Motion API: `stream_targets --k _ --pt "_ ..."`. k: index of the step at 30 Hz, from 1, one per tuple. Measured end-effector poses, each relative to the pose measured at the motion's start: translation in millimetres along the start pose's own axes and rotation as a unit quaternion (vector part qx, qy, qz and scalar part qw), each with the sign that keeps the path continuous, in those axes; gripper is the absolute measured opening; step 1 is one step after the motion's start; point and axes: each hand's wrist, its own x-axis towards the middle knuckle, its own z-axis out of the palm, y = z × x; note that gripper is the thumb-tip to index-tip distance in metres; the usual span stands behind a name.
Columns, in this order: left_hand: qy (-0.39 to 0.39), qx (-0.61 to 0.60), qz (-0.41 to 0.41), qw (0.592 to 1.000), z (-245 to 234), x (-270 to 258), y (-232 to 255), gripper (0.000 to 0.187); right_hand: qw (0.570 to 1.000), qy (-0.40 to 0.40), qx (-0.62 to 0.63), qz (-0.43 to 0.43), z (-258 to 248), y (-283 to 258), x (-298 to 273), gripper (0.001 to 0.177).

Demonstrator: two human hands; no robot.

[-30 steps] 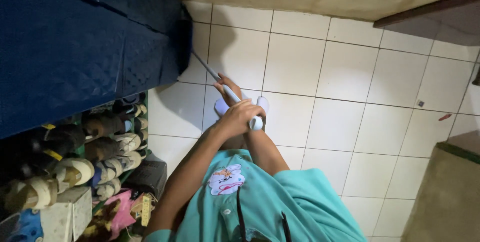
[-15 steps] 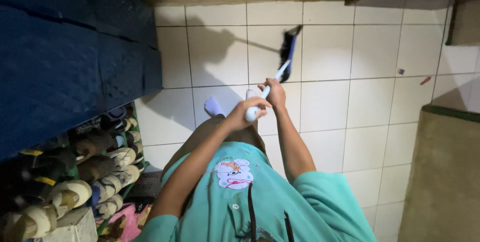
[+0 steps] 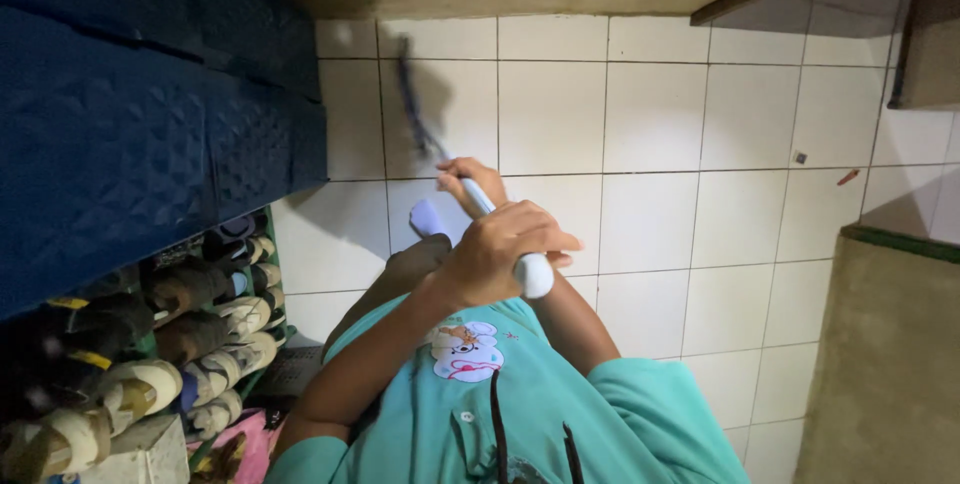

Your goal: Sweeping a tiled floor in a hallway using a broom.

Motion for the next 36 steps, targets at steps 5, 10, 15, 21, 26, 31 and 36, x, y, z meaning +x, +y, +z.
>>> stream_targets --k 5,10,15,21,26,31,36 --pt "-0.046 0.037 -0.083 0.995 25.1 -38.6 -81.9 0.038 0.997 -0.066 0.014 0.033 39.6 57.2 10.6 0.026" --pt "-0.065 0.095 -0.117 0.986 29.0 -49.6 -142.9 0.036 0.989 -0.099 -0.065 0.087 46.8 93.5 37.6 0.03" --pt "-0.053 0.115 -0.15 0.981 16.9 -26.5 -172.0 0.033 0.995 -0.047 -0.033 0.086 53.3 132.6 86.0 0.035" --pt "-0.057 0.108 -0.172 0.978 12.5 30.6 -185.4 0.034 0.975 -0.123 -0.115 0.142 4.5 109.5 141.4 0.032" --pt "-0.053 0.048 -0.129 0.989 11.0 97.5 -164.1 0.027 0.987 -0.016 -0.155 0.043 -58.5 94.6 147.7 0.031" --pt "-0.082 -0.028 -0.113 0.99 24.1 139.8 -151.2 0.015 0.969 0.1 -0.224 0.015 -136.4 40.1 139.7 0.032" --pt "-0.128 -0.073 -0.146 0.978 77.3 139.6 -192.0 0.016 0.968 0.194 -0.1 0.126 -206.4 153.3 86.6 0.029"
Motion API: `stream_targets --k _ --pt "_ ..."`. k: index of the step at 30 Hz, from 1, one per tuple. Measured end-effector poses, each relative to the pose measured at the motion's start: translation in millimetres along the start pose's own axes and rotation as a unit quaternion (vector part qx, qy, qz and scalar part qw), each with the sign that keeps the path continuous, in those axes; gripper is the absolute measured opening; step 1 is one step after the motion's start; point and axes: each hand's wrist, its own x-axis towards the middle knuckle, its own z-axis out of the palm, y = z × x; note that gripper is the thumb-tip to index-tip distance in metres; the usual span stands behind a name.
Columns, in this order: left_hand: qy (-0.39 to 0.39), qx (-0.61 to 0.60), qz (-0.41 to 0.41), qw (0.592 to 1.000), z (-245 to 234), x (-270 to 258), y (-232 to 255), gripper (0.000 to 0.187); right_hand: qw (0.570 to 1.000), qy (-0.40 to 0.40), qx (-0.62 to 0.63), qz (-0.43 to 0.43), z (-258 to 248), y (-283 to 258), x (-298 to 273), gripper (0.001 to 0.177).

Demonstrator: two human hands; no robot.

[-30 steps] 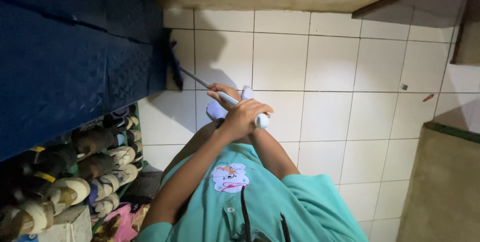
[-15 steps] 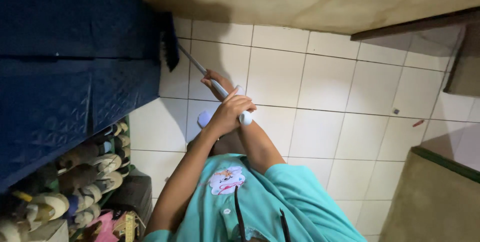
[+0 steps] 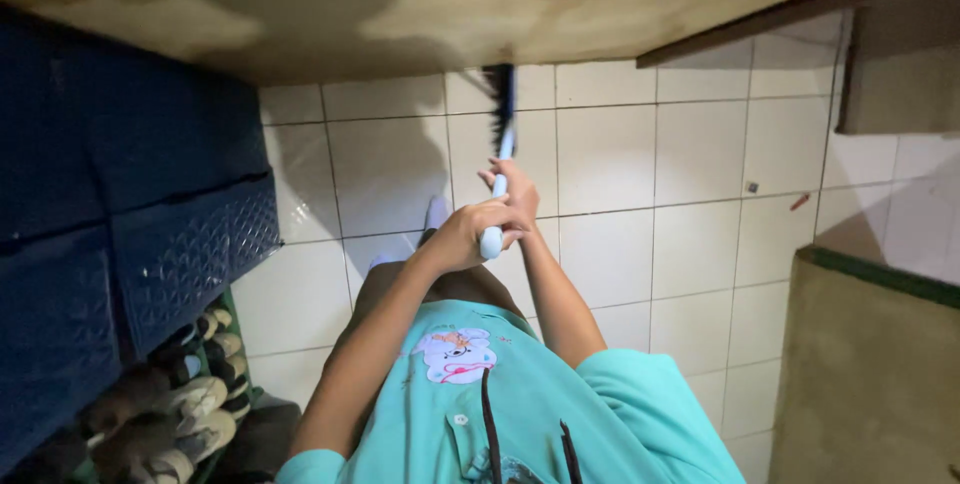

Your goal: Sweeping a tiled floor in a hallway using a broom.

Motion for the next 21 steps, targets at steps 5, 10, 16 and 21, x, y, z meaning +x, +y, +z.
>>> stream_targets --k 5,10,16,21 --pt "-0.033 -0.054 -0.059 0.996 54.0 11.3 -43.4 0.016 0.963 0.035 -0.266 0.027 -65.9 50.9 5.8 0.033" --pt "-0.027 -0.092 -0.08 0.992 40.8 27.3 -0.9 0.021 0.963 0.087 -0.255 -0.029 -86.6 6.0 4.4 0.034" --pt "0.014 0.006 0.07 0.997 -15.1 32.1 125.3 0.024 0.995 0.074 -0.058 -0.032 -40.1 -96.2 -16.6 0.026" --pt "0.039 0.036 0.136 0.989 -8.6 9.4 113.8 0.021 0.973 -0.153 0.082 -0.155 19.9 -159.8 -16.5 0.029"
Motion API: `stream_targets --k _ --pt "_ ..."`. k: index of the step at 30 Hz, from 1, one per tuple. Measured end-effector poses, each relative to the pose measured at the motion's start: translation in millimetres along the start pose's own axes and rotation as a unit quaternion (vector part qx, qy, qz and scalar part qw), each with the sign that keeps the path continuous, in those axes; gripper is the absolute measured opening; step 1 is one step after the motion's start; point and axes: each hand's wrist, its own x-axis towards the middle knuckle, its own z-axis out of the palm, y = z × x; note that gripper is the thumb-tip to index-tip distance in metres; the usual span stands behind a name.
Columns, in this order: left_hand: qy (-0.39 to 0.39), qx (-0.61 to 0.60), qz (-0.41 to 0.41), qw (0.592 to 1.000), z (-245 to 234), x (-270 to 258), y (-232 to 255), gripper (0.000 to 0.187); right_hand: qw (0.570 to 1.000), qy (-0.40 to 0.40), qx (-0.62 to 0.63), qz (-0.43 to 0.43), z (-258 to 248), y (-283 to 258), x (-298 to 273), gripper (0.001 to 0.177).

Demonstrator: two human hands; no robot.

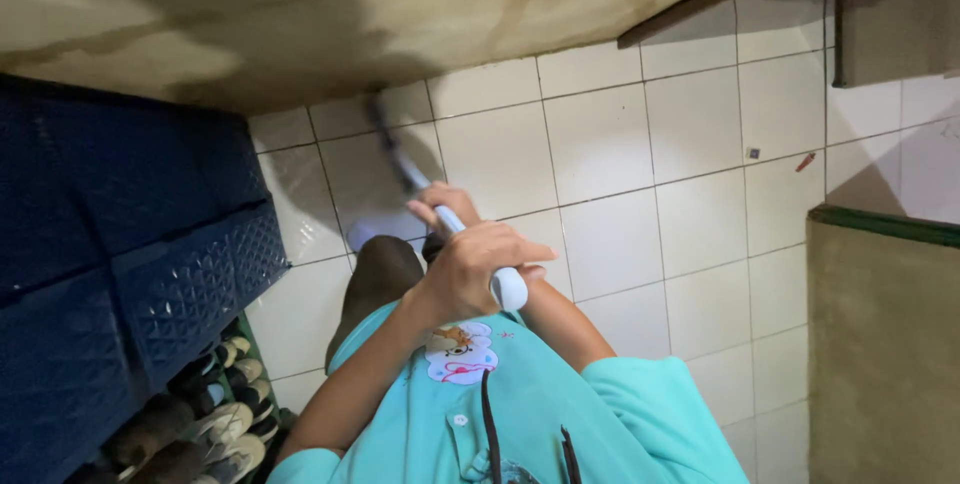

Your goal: Sweeping a tiled floor in a hallway using a broom.

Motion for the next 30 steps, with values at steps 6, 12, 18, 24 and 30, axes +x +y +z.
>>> stream_targets --k 6,12,18,24,30 --pt "0.009 0.096 -0.067 0.993 -15.5 -38.6 -65.1 0.018 0.986 -0.092 -0.126 -0.067 73.5 108.3 23.5 0.034" --pt "-0.031 0.103 -0.051 0.993 -19.6 -45.7 -80.7 0.017 0.978 0.012 -0.207 -0.002 5.5 78.1 17.4 0.043" --pt "-0.116 -0.014 -0.131 0.984 26.5 -36.5 -105.4 0.02 0.949 0.104 -0.291 0.062 -68.7 110.8 -31.5 0.033" --pt "-0.073 -0.083 -0.174 0.979 28.9 -43.1 -113.4 0.022 0.921 0.064 -0.352 0.152 -109.7 123.0 -46.0 0.033" --pt "-0.005 -0.013 -0.032 0.999 -8.9 0.1 -25.2 0.028 0.973 0.104 -0.196 0.06 -68.8 60.4 -30.7 0.036"
